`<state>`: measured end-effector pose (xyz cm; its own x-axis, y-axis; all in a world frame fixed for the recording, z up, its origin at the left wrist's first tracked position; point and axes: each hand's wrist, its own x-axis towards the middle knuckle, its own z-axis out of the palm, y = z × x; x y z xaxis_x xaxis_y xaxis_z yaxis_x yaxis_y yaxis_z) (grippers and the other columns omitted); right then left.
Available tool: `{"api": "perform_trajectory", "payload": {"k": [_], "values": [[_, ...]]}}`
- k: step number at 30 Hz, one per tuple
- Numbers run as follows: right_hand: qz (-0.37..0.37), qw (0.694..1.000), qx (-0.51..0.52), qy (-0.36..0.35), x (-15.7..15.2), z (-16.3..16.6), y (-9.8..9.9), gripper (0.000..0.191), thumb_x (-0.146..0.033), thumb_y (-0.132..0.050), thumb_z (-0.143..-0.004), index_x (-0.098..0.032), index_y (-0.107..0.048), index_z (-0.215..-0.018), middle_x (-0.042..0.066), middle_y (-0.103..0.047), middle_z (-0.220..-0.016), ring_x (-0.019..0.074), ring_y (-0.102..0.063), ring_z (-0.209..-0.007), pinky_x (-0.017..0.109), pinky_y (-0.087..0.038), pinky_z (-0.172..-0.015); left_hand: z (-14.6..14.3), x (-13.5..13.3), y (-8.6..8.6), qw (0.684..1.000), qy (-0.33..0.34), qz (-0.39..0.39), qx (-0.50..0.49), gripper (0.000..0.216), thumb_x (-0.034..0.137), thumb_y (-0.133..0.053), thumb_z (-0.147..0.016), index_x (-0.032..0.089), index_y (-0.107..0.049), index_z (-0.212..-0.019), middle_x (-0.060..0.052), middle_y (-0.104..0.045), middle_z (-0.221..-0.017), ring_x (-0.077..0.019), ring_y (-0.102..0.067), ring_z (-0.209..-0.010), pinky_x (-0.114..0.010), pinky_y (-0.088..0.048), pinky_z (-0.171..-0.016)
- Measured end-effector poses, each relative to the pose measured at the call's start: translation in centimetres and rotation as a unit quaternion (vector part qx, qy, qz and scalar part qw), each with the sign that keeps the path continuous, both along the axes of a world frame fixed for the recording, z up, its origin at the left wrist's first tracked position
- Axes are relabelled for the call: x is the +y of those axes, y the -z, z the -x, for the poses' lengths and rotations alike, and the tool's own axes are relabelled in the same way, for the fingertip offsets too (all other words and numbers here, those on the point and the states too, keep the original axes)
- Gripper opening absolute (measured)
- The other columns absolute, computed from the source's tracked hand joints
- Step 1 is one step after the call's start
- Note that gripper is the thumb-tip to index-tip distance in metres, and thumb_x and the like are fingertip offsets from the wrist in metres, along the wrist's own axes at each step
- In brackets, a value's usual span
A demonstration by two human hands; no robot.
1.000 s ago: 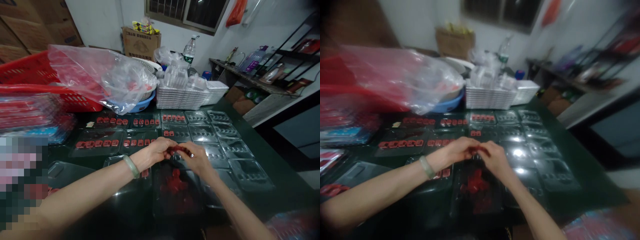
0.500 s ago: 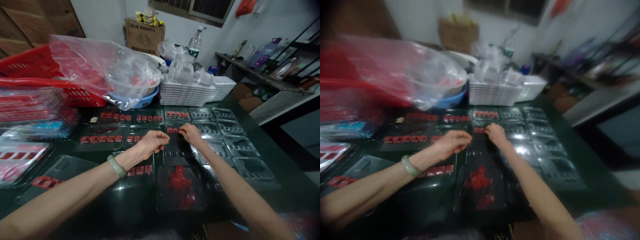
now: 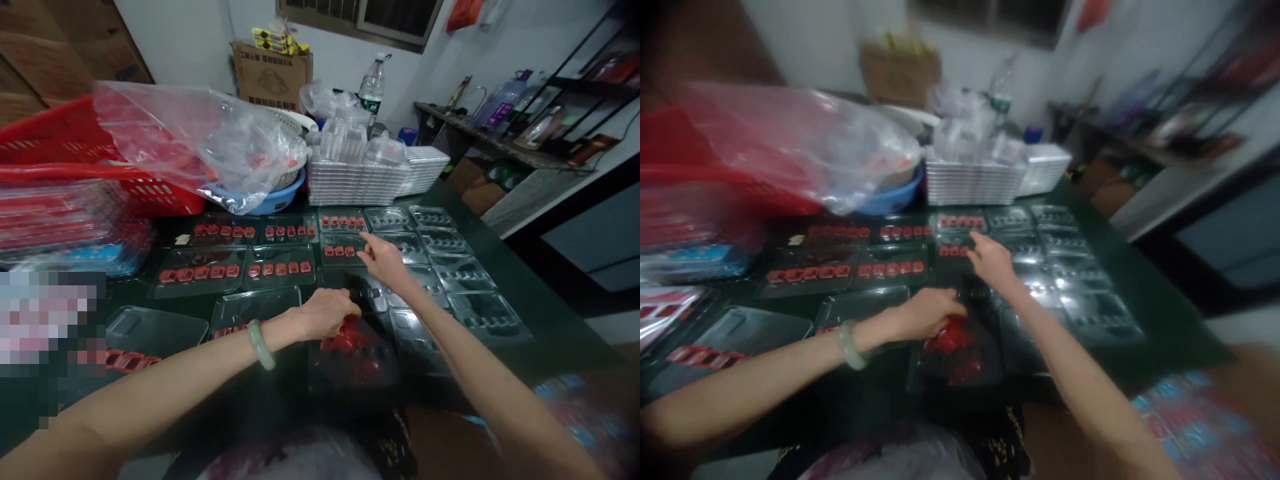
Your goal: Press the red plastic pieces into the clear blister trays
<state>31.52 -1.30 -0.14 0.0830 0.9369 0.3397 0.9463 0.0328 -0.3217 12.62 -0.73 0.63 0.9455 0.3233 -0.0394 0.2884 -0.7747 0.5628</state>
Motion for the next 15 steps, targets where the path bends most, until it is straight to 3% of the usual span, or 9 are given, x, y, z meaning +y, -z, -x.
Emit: {"api": "perform_trajectory", "payload": {"k": [5, 8, 11, 15], "values": [[-0.007, 0.973, 0.229, -0.019, -4.9, 0.4, 0.6, 0.033, -0.028, -0.050, -0.077, -0.018, -0.053, -0.108, 0.002, -0.058, -0.075, 0.0125, -0.052, -0.061, 0.025, -0.042, -0.060, 0.1, 0.8, 0.4, 0.997, -0.031, 0.058, -0.048, 0.013, 0.016, -0.058, -0.064, 0.020, -0.062, -0.076, -0.004, -0.058, -0.078, -0.0169, -0.051, -0.069, -0.025, -0.034, -0.061], [0.017, 0.941, 0.336, -0.031, -7.6, 1.6, 0.9, 0.032, -0.029, -0.051, -0.077, -0.020, -0.053, -0.108, 0.002, -0.058, -0.077, 0.0119, -0.053, -0.062, 0.025, -0.043, -0.059, 0.4, 1.1, 0.1, 0.977, -0.078, 0.179, -0.087, 0.015, 0.026, -0.057, -0.070, 0.018, -0.063, -0.081, -0.004, -0.060, -0.075, -0.0149, -0.052, -0.066, -0.023, -0.036, -0.059], [0.032, 0.928, 0.367, -0.051, -8.9, 3.1, 0.9, 0.032, -0.027, -0.054, -0.075, -0.021, -0.054, -0.107, 0.002, -0.058, -0.080, 0.0123, -0.054, -0.065, 0.025, -0.043, -0.058, 0.5, 1.0, -0.4, 0.934, -0.125, 0.321, -0.093, 0.024, 0.032, -0.056, -0.072, 0.016, -0.062, -0.089, -0.003, -0.061, -0.073, -0.0104, -0.050, -0.055, -0.020, -0.035, -0.048], [0.016, 0.943, 0.327, -0.055, -8.9, 4.4, 0.7, 0.025, -0.023, -0.055, -0.073, -0.023, -0.058, -0.098, 0.003, -0.059, -0.082, 0.0144, -0.054, -0.070, 0.026, -0.043, -0.061, 0.5, 0.8, -0.5, 0.881, -0.137, 0.439, -0.114, 0.029, 0.033, -0.057, -0.072, 0.014, -0.059, -0.093, -0.002, -0.059, -0.068, -0.0079, -0.049, -0.050, -0.017, -0.033, -0.040]]}}
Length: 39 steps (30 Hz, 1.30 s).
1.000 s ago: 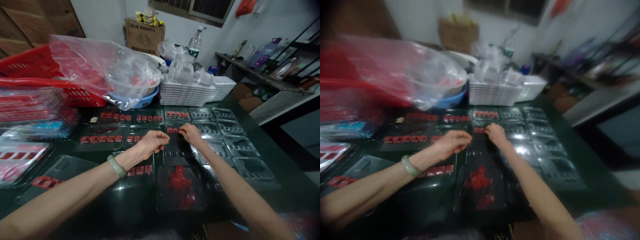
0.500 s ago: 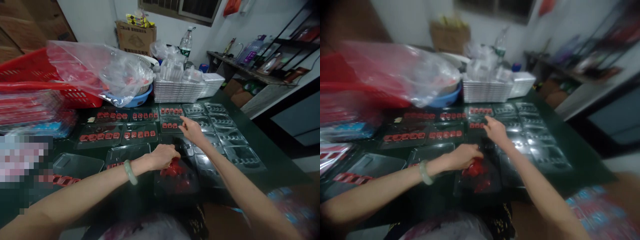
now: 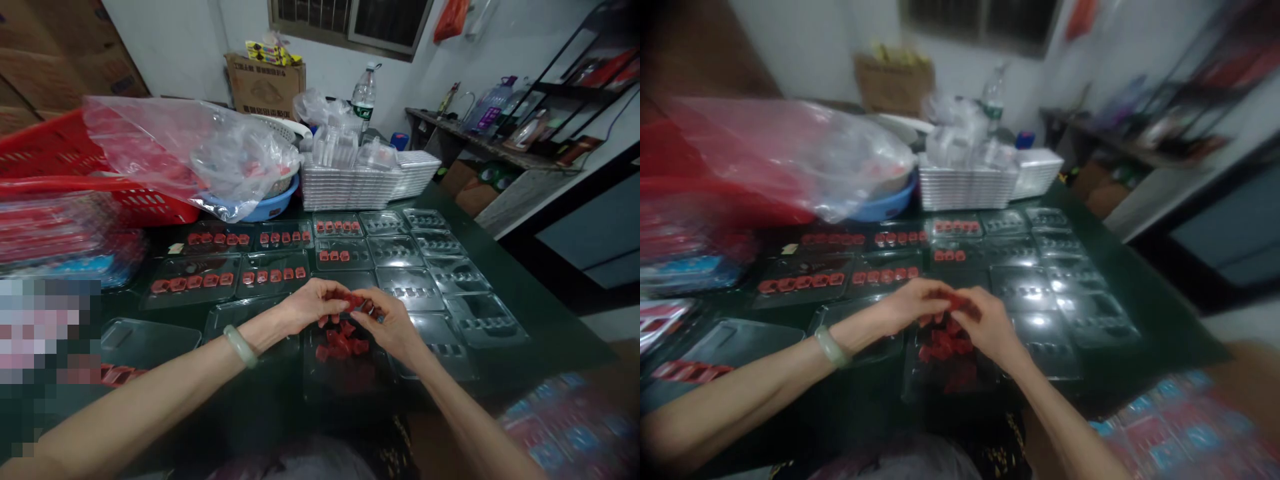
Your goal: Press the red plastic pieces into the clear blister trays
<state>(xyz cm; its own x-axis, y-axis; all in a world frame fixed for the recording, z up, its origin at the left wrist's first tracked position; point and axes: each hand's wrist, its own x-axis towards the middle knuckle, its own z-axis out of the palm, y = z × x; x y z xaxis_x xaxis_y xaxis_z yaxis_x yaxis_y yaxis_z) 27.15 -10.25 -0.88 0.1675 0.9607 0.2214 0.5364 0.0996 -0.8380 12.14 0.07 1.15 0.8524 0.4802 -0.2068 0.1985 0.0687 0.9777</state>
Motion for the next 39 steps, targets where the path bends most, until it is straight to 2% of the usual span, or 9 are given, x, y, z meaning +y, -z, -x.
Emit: {"api": "perform_trajectory", "payload": {"k": [5, 9, 13, 17, 19, 24, 30, 34, 39], "values": [[-0.004, 1.000, 0.002, 0.028, 0.3, 0.7, -0.1, 0.017, -0.022, -0.053, -0.075, -0.022, -0.059, -0.091, 0.003, -0.059, -0.081, 0.0147, -0.054, -0.071, 0.027, -0.043, -0.064, -0.2, -0.3, 0.3, 0.997, -0.012, 0.065, -0.042, 0.032, 0.034, -0.056, -0.074, 0.011, -0.058, -0.097, -0.005, -0.059, -0.067, -0.0093, -0.053, -0.050, -0.019, -0.036, -0.039], [-0.009, 0.999, 0.019, 0.049, 0.3, 1.3, -0.3, 0.019, -0.023, -0.053, -0.074, -0.021, -0.059, -0.093, 0.004, -0.060, -0.084, 0.0155, -0.055, -0.072, 0.026, -0.043, -0.063, -0.4, -0.4, 0.2, 0.997, -0.038, 0.051, -0.047, 0.032, 0.034, -0.058, -0.072, 0.011, -0.059, -0.094, -0.006, -0.060, -0.068, -0.0105, -0.053, -0.051, -0.019, -0.036, -0.037], [-0.002, 0.993, 0.089, 0.075, 0.3, 1.4, -0.2, 0.018, -0.025, -0.055, -0.074, -0.020, -0.057, -0.090, 0.003, -0.061, -0.083, 0.0150, -0.056, -0.071, 0.026, -0.043, -0.062, -0.3, -0.4, 0.4, 0.995, -0.067, 0.029, -0.066, 0.027, 0.031, -0.058, -0.072, 0.011, -0.059, -0.092, -0.004, -0.058, -0.064, -0.0109, -0.053, -0.051, -0.019, -0.037, -0.038], [0.014, 0.988, 0.138, 0.074, 0.3, 1.2, 0.0, 0.011, -0.026, -0.055, -0.074, -0.019, -0.056, -0.082, 0.002, -0.061, -0.076, 0.0138, -0.056, -0.069, 0.024, -0.044, -0.061, -0.1, -0.4, 0.6, 0.991, -0.082, 0.036, -0.096, 0.025, 0.023, -0.058, -0.073, 0.013, -0.058, -0.095, -0.007, -0.061, -0.080, -0.0091, -0.054, -0.053, -0.020, -0.041, -0.043], [0.021, 0.986, 0.149, 0.071, 0.3, 1.3, 0.0, 0.013, -0.025, -0.055, -0.075, -0.019, -0.056, -0.085, 0.002, -0.061, -0.078, 0.0137, -0.056, -0.069, 0.024, -0.044, -0.060, -0.1, -0.5, 0.4, 0.989, -0.094, 0.044, -0.102, 0.028, 0.021, -0.057, -0.073, 0.013, -0.057, -0.099, -0.008, -0.061, -0.087, -0.0078, -0.054, -0.052, -0.021, -0.042, -0.045], [-0.023, 0.982, 0.174, 0.070, 0.5, 1.9, 0.3, 0.019, -0.023, -0.053, -0.076, -0.019, -0.053, -0.095, 0.003, -0.061, -0.087, 0.0149, -0.058, -0.077, 0.028, -0.046, -0.071, -0.4, -1.4, -0.7, 0.982, -0.149, 0.051, -0.103, 0.027, 0.027, -0.052, -0.077, 0.015, -0.051, -0.101, -0.003, -0.060, -0.073, -0.0084, -0.054, -0.046, -0.020, -0.041, -0.041], [-0.068, 0.988, 0.073, 0.115, 0.2, 2.1, 0.3, 0.012, -0.023, -0.051, -0.078, -0.020, -0.056, -0.088, 0.003, -0.059, -0.083, 0.0149, -0.055, -0.077, 0.028, -0.045, -0.069, -0.8, -2.6, -0.7, 0.979, -0.177, 0.038, -0.095, 0.016, 0.031, -0.049, -0.079, 0.016, -0.050, -0.084, 0.001, -0.056, -0.064, -0.0079, -0.053, -0.043, -0.019, -0.039, -0.040], [-0.092, 0.989, 0.003, 0.119, -0.2, 2.2, 0.2, 0.014, -0.022, -0.054, -0.076, -0.020, -0.056, -0.090, 0.003, -0.056, -0.085, 0.0152, -0.054, -0.078, 0.029, -0.045, -0.068, -0.9, -3.1, -0.3, 0.975, -0.185, 0.070, -0.104, 0.016, 0.033, -0.048, -0.079, 0.017, -0.050, -0.081, 0.001, -0.056, -0.064, -0.0085, -0.054, -0.046, -0.020, -0.041, -0.043], [-0.144, 0.981, -0.048, 0.120, -0.4, 2.0, 0.5, 0.015, -0.018, -0.053, -0.076, -0.020, -0.056, -0.090, 0.004, -0.054, -0.087, 0.0152, -0.053, -0.079, 0.029, -0.046, -0.068, -0.9, -3.5, -0.7, 0.971, -0.184, 0.126, -0.088, 0.021, 0.036, -0.054, -0.075, 0.016, -0.053, -0.080, -0.002, -0.058, -0.070, -0.0095, -0.054, -0.046, -0.022, -0.041, -0.043]]}}
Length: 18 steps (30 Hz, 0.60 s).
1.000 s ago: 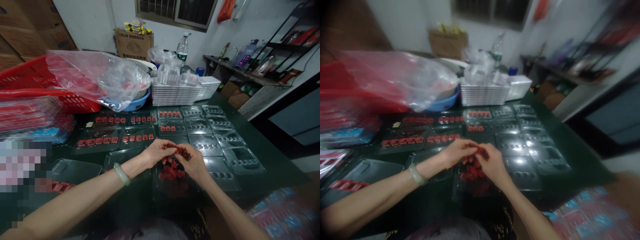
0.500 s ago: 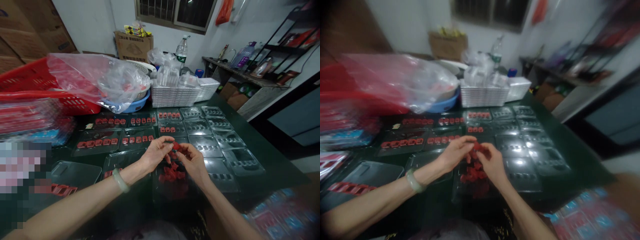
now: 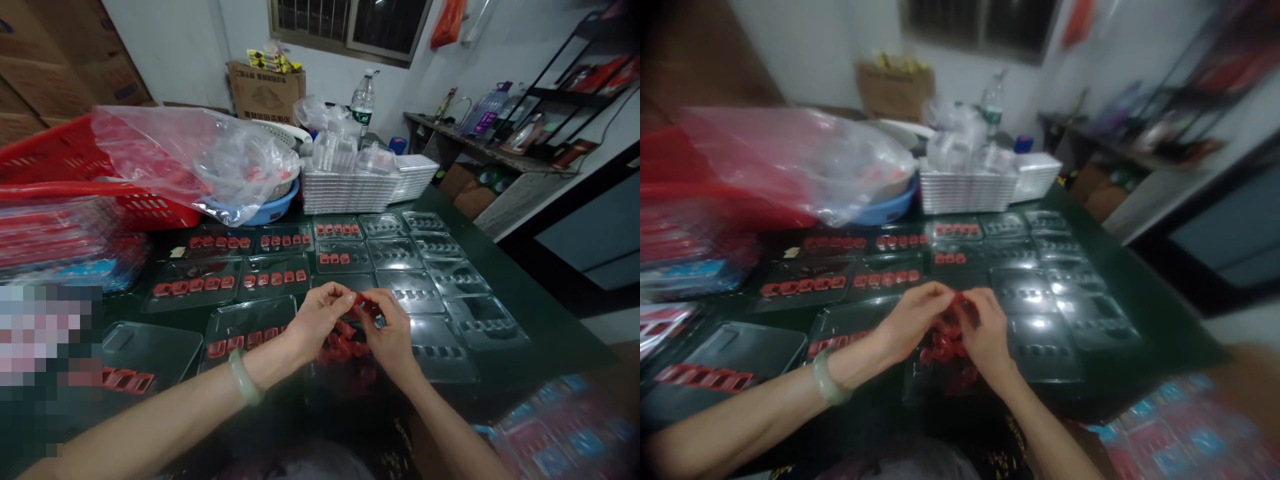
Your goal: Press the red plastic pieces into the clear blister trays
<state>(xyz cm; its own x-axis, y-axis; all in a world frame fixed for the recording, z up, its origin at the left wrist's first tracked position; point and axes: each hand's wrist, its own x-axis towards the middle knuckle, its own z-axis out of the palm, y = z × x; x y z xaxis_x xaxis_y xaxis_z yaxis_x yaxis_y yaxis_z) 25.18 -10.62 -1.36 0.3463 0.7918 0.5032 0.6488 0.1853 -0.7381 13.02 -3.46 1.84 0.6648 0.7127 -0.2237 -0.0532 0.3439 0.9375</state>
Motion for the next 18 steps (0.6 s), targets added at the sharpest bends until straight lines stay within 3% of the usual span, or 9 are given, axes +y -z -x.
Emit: {"api": "perform_trajectory", "payload": {"k": [5, 9, 13, 18], "values": [[-0.014, 0.999, -0.008, -0.038, -0.1, -0.2, 0.0, 0.022, -0.016, -0.052, -0.077, -0.021, -0.056, -0.097, 0.006, -0.052, -0.097, 0.0159, -0.053, -0.084, 0.030, -0.047, -0.070, 0.3, 0.5, -0.1, 0.997, 0.002, 0.074, -0.024, 0.018, 0.029, -0.063, -0.068, 0.012, -0.058, -0.069, -0.002, -0.057, -0.066, -0.0103, -0.054, -0.053, -0.022, -0.041, -0.048], [0.005, 0.997, 0.037, -0.068, -0.2, -0.4, -0.2, 0.018, -0.017, -0.052, -0.077, -0.022, -0.056, -0.094, 0.004, -0.055, -0.091, 0.0147, -0.054, -0.079, 0.028, -0.047, -0.067, 0.3, 1.0, 0.3, 0.989, 0.008, 0.134, -0.057, 0.013, 0.024, -0.065, -0.066, 0.012, -0.060, -0.066, -0.002, -0.057, -0.065, -0.0109, -0.054, -0.056, -0.023, -0.039, -0.051], [0.038, 0.993, 0.094, -0.060, -0.2, -0.4, -0.1, 0.009, -0.018, -0.049, -0.079, -0.021, -0.055, -0.085, 0.003, -0.055, -0.084, 0.0130, -0.055, -0.072, 0.026, -0.047, -0.062, 0.4, 1.6, 0.8, 0.990, -0.033, 0.125, -0.057, 0.015, 0.027, -0.066, -0.065, 0.012, -0.062, -0.065, -0.003, -0.059, -0.070, -0.0116, -0.054, -0.062, -0.024, -0.038, -0.053], [0.043, 0.992, 0.106, -0.061, 0.3, 0.2, -0.2, 0.034, -0.019, -0.057, -0.072, -0.023, -0.049, -0.105, 0.004, -0.055, -0.093, 0.0135, -0.056, -0.073, 0.025, -0.048, -0.060, 0.6, 1.6, 1.0, 0.995, -0.025, 0.075, -0.055, 0.015, 0.027, -0.066, -0.065, 0.013, -0.064, -0.070, -0.004, -0.060, -0.073, -0.0121, -0.053, -0.065, -0.025, -0.037, -0.059]]}}
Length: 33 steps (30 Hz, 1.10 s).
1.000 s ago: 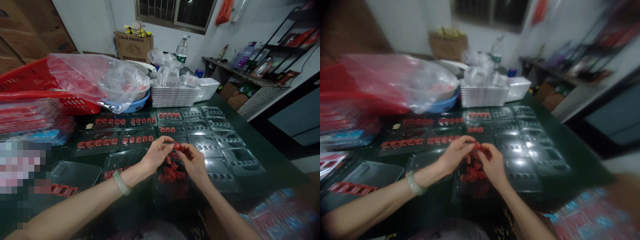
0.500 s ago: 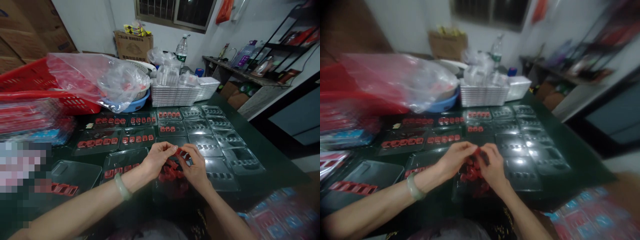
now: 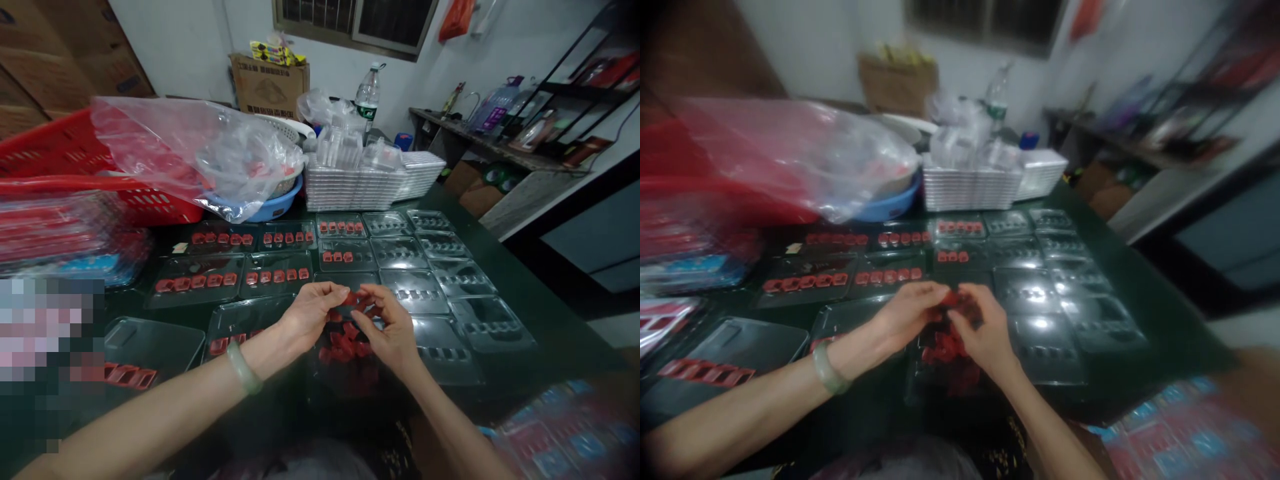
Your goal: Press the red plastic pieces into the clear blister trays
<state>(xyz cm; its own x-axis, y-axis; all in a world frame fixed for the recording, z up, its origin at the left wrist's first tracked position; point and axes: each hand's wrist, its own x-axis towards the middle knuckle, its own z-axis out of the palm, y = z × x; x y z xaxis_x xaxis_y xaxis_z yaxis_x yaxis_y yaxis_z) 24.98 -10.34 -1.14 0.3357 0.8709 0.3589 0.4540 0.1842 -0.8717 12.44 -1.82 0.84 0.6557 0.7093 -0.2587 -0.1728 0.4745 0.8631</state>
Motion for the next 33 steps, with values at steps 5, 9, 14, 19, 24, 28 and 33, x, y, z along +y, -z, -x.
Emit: {"api": "perform_trajectory", "payload": {"k": [5, 9, 14, 19, 24, 28, 33], "values": [[0.000, 1.000, -0.002, 0.002, 0.3, 0.8, -0.2, 0.019, -0.019, -0.056, -0.074, -0.022, -0.054, -0.092, 0.002, -0.056, -0.085, 0.0139, -0.056, -0.075, 0.026, -0.048, -0.065, -0.1, -0.6, -0.5, 0.998, 0.008, -0.056, -0.017, 0.013, 0.025, -0.063, -0.068, 0.012, -0.065, -0.070, -0.003, -0.060, -0.069, -0.0109, -0.051, -0.064, -0.024, -0.036, -0.062], [0.002, 0.999, 0.023, 0.023, 0.0, 0.9, -0.2, 0.018, -0.020, -0.059, -0.072, -0.022, -0.056, -0.090, 0.001, -0.058, -0.081, 0.0126, -0.056, -0.071, 0.025, -0.048, -0.064, -0.1, -0.7, -0.8, 0.999, 0.005, -0.049, -0.009, 0.015, 0.026, -0.060, -0.070, 0.011, -0.063, -0.069, -0.003, -0.059, -0.068, -0.0105, -0.050, -0.062, -0.024, -0.036, -0.060], [0.021, 0.990, 0.131, 0.038, -0.4, 0.0, -0.2, 0.019, -0.027, -0.060, -0.072, -0.020, -0.058, -0.089, 0.002, -0.061, -0.078, 0.0119, -0.057, -0.060, 0.024, -0.048, -0.052, 0.7, 0.1, -0.8, 0.999, -0.031, -0.039, 0.004, 0.016, 0.030, -0.062, -0.069, 0.013, -0.062, -0.071, -0.002, -0.057, -0.072, -0.0101, -0.050, -0.063, -0.022, -0.036, -0.054], [0.051, 0.990, 0.128, 0.043, 1.2, -3.3, 0.5, 0.023, -0.032, -0.059, -0.072, -0.017, -0.060, -0.089, 0.000, -0.059, -0.064, 0.0099, -0.053, -0.048, 0.023, -0.045, -0.045, 2.0, 1.2, -1.3, 0.998, -0.046, -0.025, 0.028, 0.016, 0.030, -0.063, -0.068, 0.014, -0.061, -0.068, -0.003, -0.059, -0.073, -0.0110, -0.053, -0.064, -0.021, -0.037, -0.050], [0.052, 0.996, -0.044, 0.051, 6.2, -8.5, 2.0, 0.031, -0.037, -0.050, -0.077, -0.015, -0.057, -0.097, 0.003, -0.063, -0.068, 0.0116, -0.056, -0.049, 0.023, -0.045, -0.044, 3.6, 2.5, -1.5, 0.993, -0.066, -0.020, 0.093, 0.019, 0.035, -0.061, -0.069, 0.016, -0.059, -0.073, -0.001, -0.059, -0.076, -0.0074, -0.050, -0.054, -0.019, -0.033, -0.044], [0.043, 0.981, -0.185, 0.048, 10.0, -10.7, 2.8, 0.030, -0.032, -0.052, -0.074, -0.014, -0.058, -0.099, 0.006, -0.065, -0.081, 0.0152, -0.059, -0.064, 0.028, -0.046, -0.057, 4.3, 3.3, -1.3, 0.992, -0.077, -0.070, 0.070, 0.018, 0.032, -0.061, -0.070, 0.014, -0.059, -0.067, -0.002, -0.059, -0.077, -0.0101, -0.053, -0.068, -0.020, -0.037, -0.052], [0.056, 0.951, -0.301, 0.035, 11.9, -10.5, 2.8, 0.019, -0.027, -0.059, -0.070, -0.019, -0.063, -0.086, 0.005, -0.065, -0.083, 0.0193, -0.056, -0.078, 0.032, -0.040, -0.072, 4.7, 3.8, -0.9, 0.987, -0.080, -0.092, 0.101, 0.020, 0.033, -0.061, -0.069, 0.014, -0.060, -0.068, -0.004, -0.061, -0.076, -0.0096, -0.051, -0.064, -0.020, -0.037, -0.052]]}}
